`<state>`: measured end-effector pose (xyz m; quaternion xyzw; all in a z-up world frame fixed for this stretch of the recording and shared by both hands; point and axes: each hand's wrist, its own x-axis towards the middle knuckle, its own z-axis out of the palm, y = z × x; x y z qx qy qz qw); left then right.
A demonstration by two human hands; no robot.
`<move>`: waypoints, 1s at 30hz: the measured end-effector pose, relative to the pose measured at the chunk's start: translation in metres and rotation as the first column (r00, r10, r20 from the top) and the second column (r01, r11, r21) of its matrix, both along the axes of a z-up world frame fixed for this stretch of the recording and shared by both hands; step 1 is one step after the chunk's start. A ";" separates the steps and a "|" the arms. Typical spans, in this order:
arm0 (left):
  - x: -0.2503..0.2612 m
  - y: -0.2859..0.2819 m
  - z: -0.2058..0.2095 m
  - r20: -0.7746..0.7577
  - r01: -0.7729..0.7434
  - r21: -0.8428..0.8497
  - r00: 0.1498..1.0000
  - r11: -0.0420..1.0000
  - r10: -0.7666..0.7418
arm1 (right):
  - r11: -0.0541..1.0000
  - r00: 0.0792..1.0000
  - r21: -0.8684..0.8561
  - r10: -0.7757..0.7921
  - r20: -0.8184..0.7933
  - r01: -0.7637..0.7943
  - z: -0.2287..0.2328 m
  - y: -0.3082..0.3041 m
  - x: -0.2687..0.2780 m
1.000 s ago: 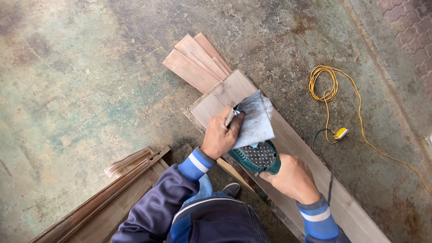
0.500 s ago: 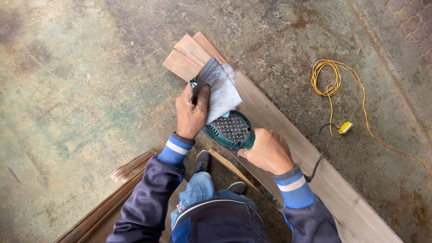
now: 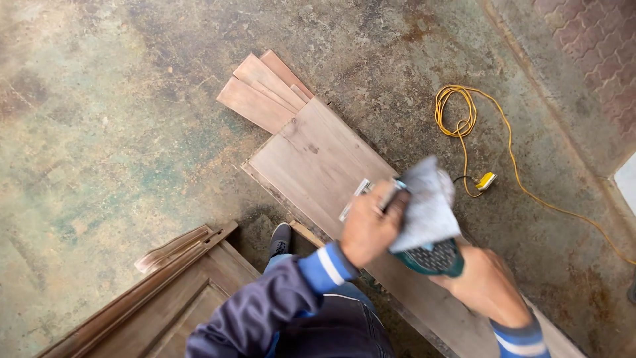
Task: Manually sanding a wood plank and then using an electric orbital sander.
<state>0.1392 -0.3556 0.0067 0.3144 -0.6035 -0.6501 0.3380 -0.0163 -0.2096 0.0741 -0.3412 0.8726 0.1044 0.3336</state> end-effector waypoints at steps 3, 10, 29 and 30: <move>-0.045 0.074 0.001 -0.023 0.141 0.082 0.990 0.987 -0.139 | 0.987 0.991 0.091 -0.127 -0.030 0.129 -0.024 0.110 -0.061; -0.114 0.205 -0.003 -0.024 0.400 0.167 0.915 0.901 -0.402 | 0.955 0.878 -0.253 -0.013 0.478 0.152 -0.139 0.422 -0.267; -0.112 0.168 -0.017 0.234 0.474 -0.230 0.875 0.850 -0.425 | 0.946 0.900 -0.303 0.026 0.434 0.119 -0.178 0.387 -0.261; -0.109 0.164 -0.018 0.238 0.457 -0.242 0.883 0.856 -0.405 | 0.947 0.903 -0.301 0.029 0.429 0.112 -0.172 0.371 -0.250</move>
